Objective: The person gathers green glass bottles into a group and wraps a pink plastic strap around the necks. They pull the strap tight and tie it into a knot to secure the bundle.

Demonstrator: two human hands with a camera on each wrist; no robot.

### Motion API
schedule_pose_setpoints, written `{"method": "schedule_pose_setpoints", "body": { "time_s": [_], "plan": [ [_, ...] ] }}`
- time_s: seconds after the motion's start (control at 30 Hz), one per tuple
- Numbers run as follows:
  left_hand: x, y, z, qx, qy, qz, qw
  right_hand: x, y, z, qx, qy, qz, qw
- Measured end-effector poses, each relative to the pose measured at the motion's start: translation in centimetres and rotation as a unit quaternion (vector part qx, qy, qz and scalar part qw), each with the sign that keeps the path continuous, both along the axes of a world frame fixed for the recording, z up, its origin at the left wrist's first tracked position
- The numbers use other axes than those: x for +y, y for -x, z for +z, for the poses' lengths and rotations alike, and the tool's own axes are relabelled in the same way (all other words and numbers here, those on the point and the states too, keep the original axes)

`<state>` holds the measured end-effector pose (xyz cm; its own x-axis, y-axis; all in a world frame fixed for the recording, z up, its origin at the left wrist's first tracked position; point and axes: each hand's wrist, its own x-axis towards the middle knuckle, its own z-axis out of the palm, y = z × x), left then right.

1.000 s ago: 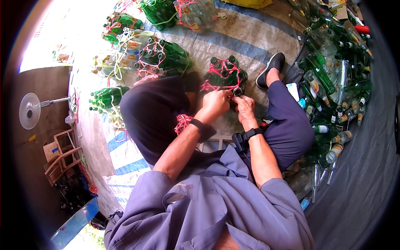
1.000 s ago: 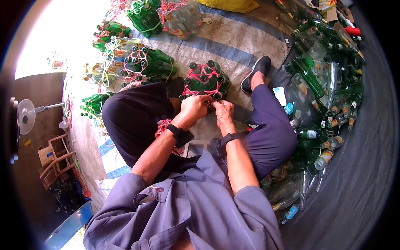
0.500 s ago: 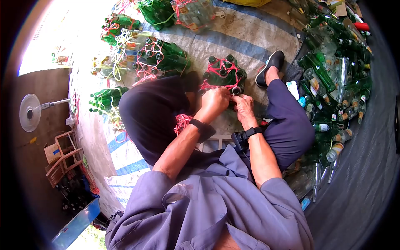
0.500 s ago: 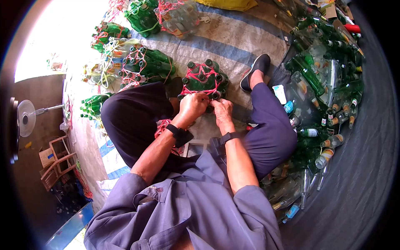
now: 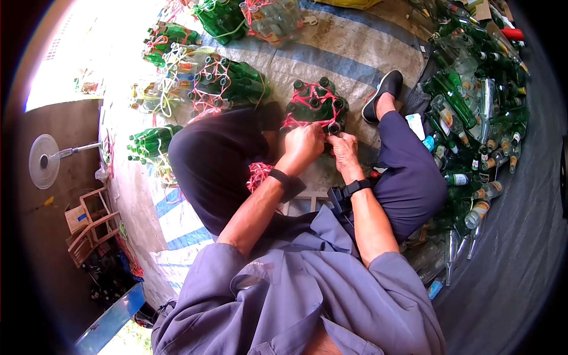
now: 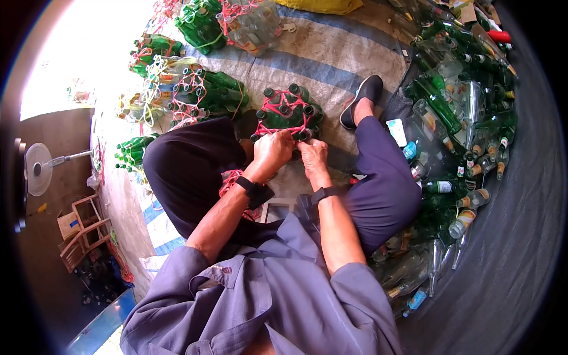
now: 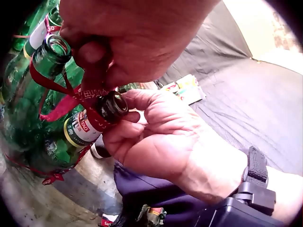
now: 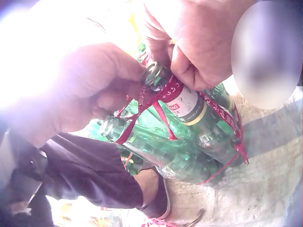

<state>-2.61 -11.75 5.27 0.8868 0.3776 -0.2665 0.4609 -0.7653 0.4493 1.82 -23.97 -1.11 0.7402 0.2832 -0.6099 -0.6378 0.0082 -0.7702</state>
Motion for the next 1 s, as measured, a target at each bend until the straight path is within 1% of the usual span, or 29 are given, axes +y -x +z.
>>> {"method": "schedule_pose_setpoints", "body": {
  "time_s": [0.07, 0.13, 0.23, 0.3, 0.43, 0.5, 0.63, 0.7, 0.77, 0.87, 0.93, 1.0],
  "plan": [
    [0.0, 0.0, 0.3, 0.0, 0.0, -0.004, 1.0, 0.0, 0.0, 0.0, -0.009, 0.009, -0.001, 1.0],
    [0.1, 0.0, 0.3, -0.009, 0.004, -0.017, 1.0, 0.3, 0.0, 1.0, -0.017, 0.018, -0.002, 1.0],
    [0.1, 0.0, 0.2, -0.006, 0.011, -0.024, 1.0, 0.4, 0.0, 1.8, -0.009, -0.008, -0.007, 1.0],
    [-0.1, -0.1, 0.2, -0.009, 0.013, -0.017, 1.0, 0.3, 0.0, 1.7, -0.026, 0.047, 0.012, 0.998],
    [0.2, -0.3, 0.3, -0.011, 0.031, -0.006, 0.999, 0.3, 0.0, 1.2, -0.04, 0.064, 0.021, 0.997],
    [0.2, -0.4, 0.3, -0.003, 0.023, -0.009, 1.0, 0.2, 0.0, 1.1, -0.05, 0.072, 0.025, 0.996],
    [0.4, -0.5, 0.2, 0.004, 0.018, -0.009, 1.0, 0.2, 0.0, 1.4, -0.054, 0.068, 0.022, 0.996],
    [0.5, -0.4, 0.1, 0.008, 0.027, -0.008, 1.0, 0.1, 0.0, 1.8, -0.048, 0.044, 0.019, 0.998],
    [0.6, -0.4, 0.2, 0.013, 0.036, -0.008, 0.999, 0.1, 0.0, 1.3, -0.05, 0.055, 0.02, 0.997],
    [0.7, -0.1, 0.3, -0.013, 0.055, 0.002, 0.998, 0.1, 0.0, 0.1, -0.059, 0.074, 0.024, 0.995],
    [0.9, -0.2, 0.2, 0.006, 0.043, -0.023, 0.999, 0.1, 0.0, -0.1, -0.066, 0.083, 0.027, 0.994],
    [0.9, -0.1, 0.3, 0.007, 0.053, -0.021, 0.998, 0.2, 0.0, -0.2, -0.068, 0.087, 0.018, 0.994]
  ]
}}
